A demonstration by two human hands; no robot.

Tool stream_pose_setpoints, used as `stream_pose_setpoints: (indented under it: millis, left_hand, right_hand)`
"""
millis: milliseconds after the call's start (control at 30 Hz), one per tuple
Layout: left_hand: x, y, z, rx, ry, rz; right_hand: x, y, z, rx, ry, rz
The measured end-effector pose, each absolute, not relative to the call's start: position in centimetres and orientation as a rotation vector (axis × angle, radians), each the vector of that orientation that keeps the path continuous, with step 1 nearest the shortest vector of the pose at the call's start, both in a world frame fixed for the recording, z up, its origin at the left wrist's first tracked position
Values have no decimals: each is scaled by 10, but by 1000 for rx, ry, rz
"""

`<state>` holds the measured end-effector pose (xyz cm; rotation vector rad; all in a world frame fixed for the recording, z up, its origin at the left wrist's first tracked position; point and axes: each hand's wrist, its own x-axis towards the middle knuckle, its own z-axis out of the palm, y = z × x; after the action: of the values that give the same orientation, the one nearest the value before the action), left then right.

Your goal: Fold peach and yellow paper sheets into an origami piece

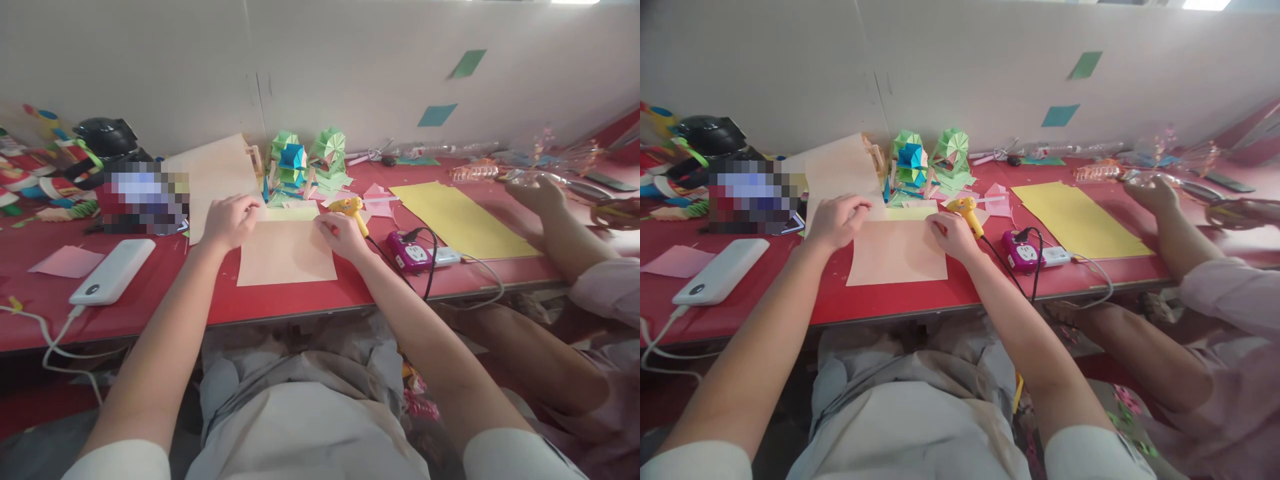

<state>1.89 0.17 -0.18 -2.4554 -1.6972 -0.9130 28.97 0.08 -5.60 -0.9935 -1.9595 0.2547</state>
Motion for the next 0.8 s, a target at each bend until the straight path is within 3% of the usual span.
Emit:
stream_pose_setpoints:
  millis: [200, 433, 800]
  left_hand:
    - [51, 7, -19, -2623, -1564, -700]
    - [54, 7, -29, -2619, -1481, -772]
    - [50, 3, -34, -2609, -1419, -825]
  right_hand:
    - [289, 0, -56, -1055, -1981, 270]
    - [270, 4, -40, -1078, -2291, 4]
    - [251, 3, -29, -1154, -2360, 65]
